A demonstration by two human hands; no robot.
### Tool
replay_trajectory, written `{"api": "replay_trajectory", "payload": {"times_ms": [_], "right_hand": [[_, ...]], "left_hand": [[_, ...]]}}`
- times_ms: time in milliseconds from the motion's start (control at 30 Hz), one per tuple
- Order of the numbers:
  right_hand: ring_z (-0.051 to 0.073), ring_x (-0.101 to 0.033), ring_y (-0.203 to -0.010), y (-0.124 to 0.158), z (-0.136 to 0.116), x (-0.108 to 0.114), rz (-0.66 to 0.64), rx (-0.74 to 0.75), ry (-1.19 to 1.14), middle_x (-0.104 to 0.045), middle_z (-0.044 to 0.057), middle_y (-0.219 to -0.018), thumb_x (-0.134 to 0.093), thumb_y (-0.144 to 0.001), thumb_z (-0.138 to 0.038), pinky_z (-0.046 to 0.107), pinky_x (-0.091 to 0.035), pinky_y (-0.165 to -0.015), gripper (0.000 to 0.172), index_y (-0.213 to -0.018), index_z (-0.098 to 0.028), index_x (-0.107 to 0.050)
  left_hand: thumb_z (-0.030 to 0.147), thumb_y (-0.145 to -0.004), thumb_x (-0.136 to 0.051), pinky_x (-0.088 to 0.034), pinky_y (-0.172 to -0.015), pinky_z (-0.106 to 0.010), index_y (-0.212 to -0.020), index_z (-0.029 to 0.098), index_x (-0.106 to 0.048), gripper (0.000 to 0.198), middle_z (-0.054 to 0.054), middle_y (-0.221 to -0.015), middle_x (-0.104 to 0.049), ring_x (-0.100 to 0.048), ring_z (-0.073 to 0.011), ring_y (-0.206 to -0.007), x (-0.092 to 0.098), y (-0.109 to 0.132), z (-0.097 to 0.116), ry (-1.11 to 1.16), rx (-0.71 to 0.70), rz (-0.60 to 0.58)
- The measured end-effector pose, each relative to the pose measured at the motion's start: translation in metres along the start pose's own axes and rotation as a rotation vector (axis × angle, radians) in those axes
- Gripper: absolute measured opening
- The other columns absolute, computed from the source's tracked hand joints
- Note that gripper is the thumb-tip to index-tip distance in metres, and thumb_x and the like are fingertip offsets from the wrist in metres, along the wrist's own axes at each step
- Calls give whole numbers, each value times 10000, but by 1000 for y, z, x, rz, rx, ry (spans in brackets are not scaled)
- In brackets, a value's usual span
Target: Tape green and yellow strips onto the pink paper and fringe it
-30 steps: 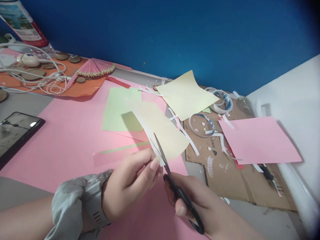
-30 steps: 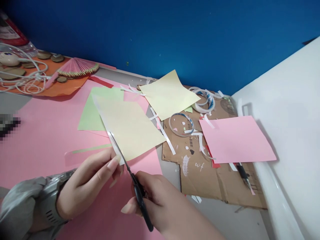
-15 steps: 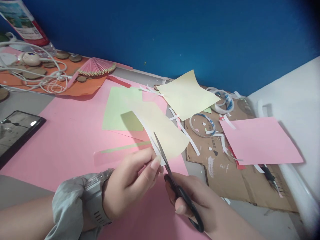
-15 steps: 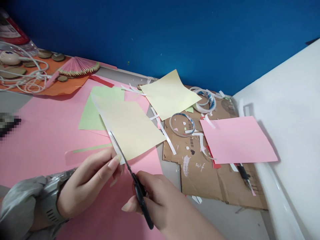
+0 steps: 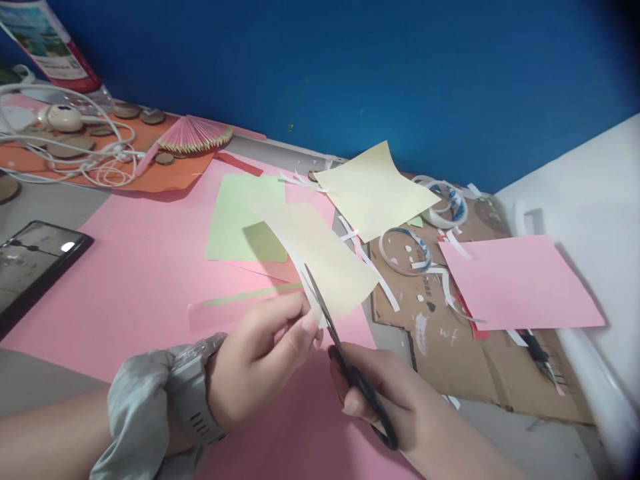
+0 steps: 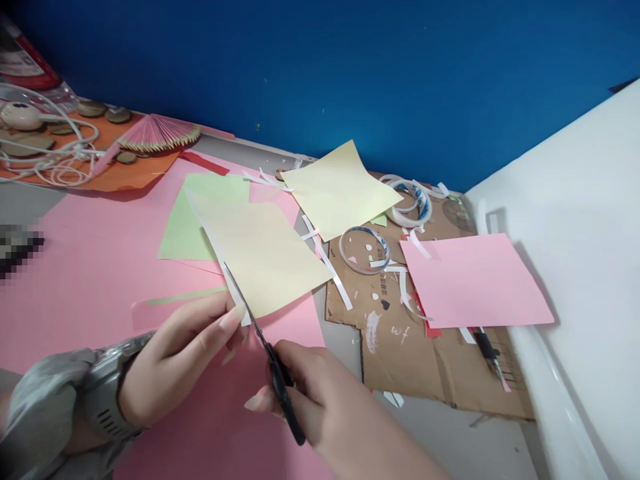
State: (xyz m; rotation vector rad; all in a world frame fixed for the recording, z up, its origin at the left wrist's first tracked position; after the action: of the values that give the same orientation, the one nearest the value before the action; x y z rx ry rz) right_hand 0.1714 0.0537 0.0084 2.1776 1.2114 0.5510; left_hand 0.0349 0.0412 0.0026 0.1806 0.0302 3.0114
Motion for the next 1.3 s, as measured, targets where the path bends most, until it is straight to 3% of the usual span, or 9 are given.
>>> {"api": "replay_trajectory", "payload": {"times_ms": [167,400,600,767,933,1200,1300], "right_hand": [[99,-385,-579,-1,-5,0,-13,-59,4,-436,-44,-625,-588,-809,-348,205,-327,-547,273,-665,-191,-418],[152,-528,-688,5,-3,2,19,-110,43,-602,-4,-714,-505,-824,-234,235,-397,-635,114,-720,-200,-474],[197,-592,-791,4,2,2,147,-97,82,-642,20,-783,-486,-836,-257,279,-429,-713,86,-771,-205,-508],[146,-522,-666,3,0,-1,32,-98,1,-585,-2,-713,-557,-823,-367,243,-409,-639,216,-728,-203,-455],[107,-374,-583,6,7,0,-22,-39,-42,-459,-24,-677,-581,-783,-545,214,-353,-541,356,-812,-193,-533],[111,-330,-570,14,10,3,0,-74,-25,-423,-27,-672,-551,-811,-516,236,-357,-558,309,-871,-213,-568],[107,-331,-556,11,16,2,1,-72,-16,-421,-31,-658,-578,-793,-513,232,-353,-534,307,-855,-213,-562]], "left_hand": [[312,-946,-345,-337,-547,-238,-663,186,-430,321,33,-601,-445,-414,-96,-552,11,-3,-2,11,12,71],[335,-943,-361,-336,-562,-260,-685,194,-404,297,43,-585,-413,-425,-105,-554,21,-5,-9,-53,74,168],[301,-933,-390,-303,-504,-241,-662,195,-390,291,56,-540,-428,-371,-86,-475,21,-8,-11,-136,115,221],[392,-935,-385,-359,-530,-241,-696,196,-416,311,40,-560,-479,-469,-102,-524,17,-8,-13,-22,99,158],[384,-941,-380,-379,-539,-233,-702,194,-417,307,37,-579,-502,-474,-93,-533,15,-9,-12,-4,73,110],[383,-947,-370,-366,-532,-233,-692,191,-404,321,47,-562,-485,-457,-83,-510,12,-9,-11,18,88,74],[375,-949,-375,-367,-539,-235,-698,196,-399,309,51,-570,-468,-446,-83,-517,17,-10,-11,44,62,166]]}}
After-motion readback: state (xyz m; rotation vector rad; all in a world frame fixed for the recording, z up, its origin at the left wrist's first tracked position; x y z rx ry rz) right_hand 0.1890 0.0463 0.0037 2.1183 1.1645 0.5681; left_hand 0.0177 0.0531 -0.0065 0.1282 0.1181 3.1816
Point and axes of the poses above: each hand's wrist, its own y-axis away from the middle knuckle, its own x-axis out of the back of the hand, z = x × y, the point moved 5 cm from there along -y, towards the middle knuckle
